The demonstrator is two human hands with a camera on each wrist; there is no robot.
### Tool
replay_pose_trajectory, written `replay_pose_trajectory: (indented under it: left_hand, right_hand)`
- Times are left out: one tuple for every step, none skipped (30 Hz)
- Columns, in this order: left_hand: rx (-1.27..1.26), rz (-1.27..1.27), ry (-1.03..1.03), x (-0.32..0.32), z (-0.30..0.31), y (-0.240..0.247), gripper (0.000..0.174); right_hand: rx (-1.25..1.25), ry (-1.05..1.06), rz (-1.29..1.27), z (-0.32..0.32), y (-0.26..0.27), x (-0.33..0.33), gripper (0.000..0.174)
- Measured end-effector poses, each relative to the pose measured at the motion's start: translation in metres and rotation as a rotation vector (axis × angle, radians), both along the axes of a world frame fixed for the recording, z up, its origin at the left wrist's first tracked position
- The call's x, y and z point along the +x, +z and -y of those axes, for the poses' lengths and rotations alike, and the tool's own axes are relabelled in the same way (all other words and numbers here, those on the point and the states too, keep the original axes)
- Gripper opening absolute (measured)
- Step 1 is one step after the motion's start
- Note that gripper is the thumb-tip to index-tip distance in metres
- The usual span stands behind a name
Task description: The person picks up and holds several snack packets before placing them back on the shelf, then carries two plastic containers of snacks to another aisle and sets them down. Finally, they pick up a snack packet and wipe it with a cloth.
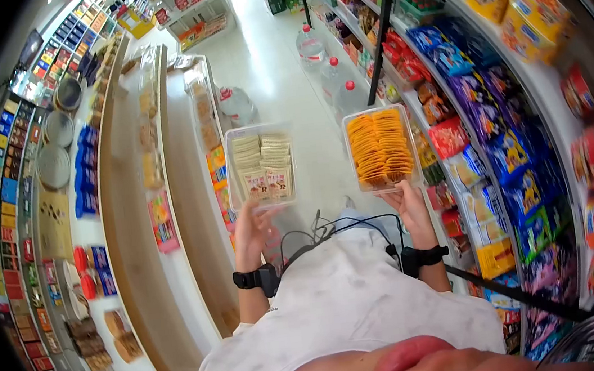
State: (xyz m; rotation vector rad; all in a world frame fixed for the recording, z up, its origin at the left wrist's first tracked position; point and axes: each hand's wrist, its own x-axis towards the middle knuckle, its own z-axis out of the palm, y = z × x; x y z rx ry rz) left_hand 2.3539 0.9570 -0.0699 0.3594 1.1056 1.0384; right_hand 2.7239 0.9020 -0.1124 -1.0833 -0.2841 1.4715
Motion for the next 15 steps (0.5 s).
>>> replay_pose_trajectory:
  left_hand:
    - [0.009, -0.010, 0.023, 0.003, -0.032, 0.004, 0.044]
    - [0.016, -0.017, 0.049, 0.006, -0.060, 0.009, 0.045]
    - [0.025, -0.019, 0.077, 0.009, -0.089, 0.014, 0.046]
    - [0.019, 0.022, 0.058, 0.005, -0.115, 0.019, 0.046]
    - [0.010, 0.067, 0.039, -0.002, -0.139, 0.021, 0.047]
    - [0.003, 0.113, 0.019, -0.003, -0.166, 0.027, 0.047]
    - [-0.001, 0.093, 0.022, 0.000, -0.192, 0.031, 0.046]
    - [-0.003, 0.072, 0.026, 0.001, -0.219, 0.036, 0.045]
    - [-0.005, 0.048, 0.029, 0.000, -0.246, 0.040, 0.045]
    - [0.012, 0.041, 0.024, -0.006, -0.279, 0.032, 0.045]
    - [0.026, 0.042, -0.002, -0.017, -0.345, 0.010, 0.045]
    - [0.036, 0.041, -0.016, -0.019, -0.378, 0.005, 0.045]
    - [0.031, 0.038, -0.049, -0.022, -0.410, 0.000, 0.046]
    - [0.035, 0.037, -0.075, -0.025, -0.445, -0.004, 0.046]
    - [0.033, 0.032, -0.097, -0.030, -0.477, -0.002, 0.046]
  right_hand:
    - [0.006, -0.004, -0.001, -0.034, 0.004, 0.002, 0.020]
    - [0.007, 0.001, -0.013, -0.065, 0.006, 0.005, 0.020]
    - [0.010, 0.006, -0.019, -0.097, 0.008, 0.008, 0.020]
    - [0.010, 0.014, -0.020, -0.127, 0.011, 0.012, 0.020]
    - [0.013, 0.015, -0.014, -0.152, 0.012, 0.015, 0.021]
    - [0.018, 0.013, -0.007, -0.178, 0.015, 0.016, 0.021]
    - [0.025, 0.012, 0.000, -0.206, 0.018, 0.015, 0.022]
    - [0.022, 0.016, 0.018, -0.234, 0.021, 0.014, 0.023]
    - [0.017, 0.020, 0.033, -0.262, 0.027, 0.011, 0.023]
    - [0.012, 0.020, 0.047, -0.290, 0.030, 0.007, 0.024]
    - [0.007, 0.004, 0.046, -0.344, 0.025, -0.002, 0.025]
    - [-0.004, -0.002, 0.045, -0.369, 0.021, -0.008, 0.027]
    - [-0.010, -0.004, 0.045, -0.395, 0.018, -0.014, 0.028]
    - [-0.012, 0.005, 0.047, -0.425, 0.016, -0.019, 0.029]
    - [-0.020, 0.020, 0.045, -0.454, 0.016, -0.028, 0.030]
